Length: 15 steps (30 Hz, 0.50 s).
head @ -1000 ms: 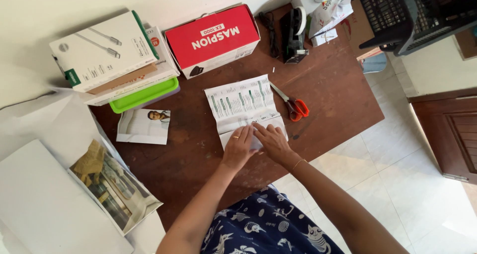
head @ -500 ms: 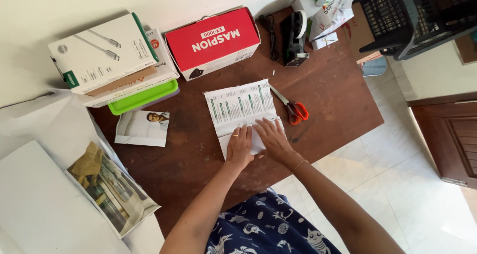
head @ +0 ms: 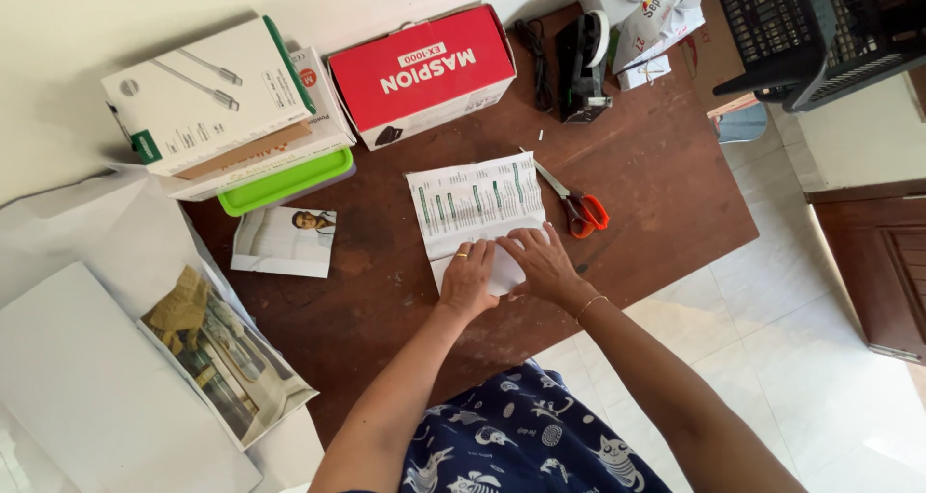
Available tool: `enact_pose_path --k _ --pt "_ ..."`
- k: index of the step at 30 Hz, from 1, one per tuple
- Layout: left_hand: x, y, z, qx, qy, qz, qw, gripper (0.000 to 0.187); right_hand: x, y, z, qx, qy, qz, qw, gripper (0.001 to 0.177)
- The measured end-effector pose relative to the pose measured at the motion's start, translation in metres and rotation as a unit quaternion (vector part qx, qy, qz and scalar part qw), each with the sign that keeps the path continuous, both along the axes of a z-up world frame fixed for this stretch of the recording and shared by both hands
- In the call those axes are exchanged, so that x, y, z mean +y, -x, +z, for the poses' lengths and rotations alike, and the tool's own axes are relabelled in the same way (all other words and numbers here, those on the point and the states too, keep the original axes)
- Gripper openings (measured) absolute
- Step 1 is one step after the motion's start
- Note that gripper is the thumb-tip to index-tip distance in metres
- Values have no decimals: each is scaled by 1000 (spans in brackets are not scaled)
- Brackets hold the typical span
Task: The person folds a printed sheet of paper on a wooden table, trims it with scissors, and then folds it into a fan shape. The person uses both hands to align edges and crease folds, and uses red-handled scissors to cut the paper.
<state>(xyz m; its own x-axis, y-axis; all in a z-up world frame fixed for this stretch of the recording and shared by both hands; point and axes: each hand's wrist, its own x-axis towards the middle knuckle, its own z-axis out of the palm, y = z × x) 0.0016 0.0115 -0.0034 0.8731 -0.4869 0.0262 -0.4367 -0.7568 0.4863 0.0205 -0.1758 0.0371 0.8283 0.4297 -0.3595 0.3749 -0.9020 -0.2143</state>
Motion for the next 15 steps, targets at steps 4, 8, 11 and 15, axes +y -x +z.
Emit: enact_pose_path --k 4,8,11,15 --pt "9 -7 -1 -17 -31 -35 999 105 -1 -2 8 -27 -4 -20 999 110" --pt "24 6 -8 -17 -28 -21 999 101 -10 4 14 -28 4 -59 998 116" --pt "43 8 -5 -2 -26 -9 1000 100 -4 2 16 -15 21 -84 996 121" --pt "35 2 1 20 -79 -31 996 94 -5 2 13 -23 42 -82 995 118"
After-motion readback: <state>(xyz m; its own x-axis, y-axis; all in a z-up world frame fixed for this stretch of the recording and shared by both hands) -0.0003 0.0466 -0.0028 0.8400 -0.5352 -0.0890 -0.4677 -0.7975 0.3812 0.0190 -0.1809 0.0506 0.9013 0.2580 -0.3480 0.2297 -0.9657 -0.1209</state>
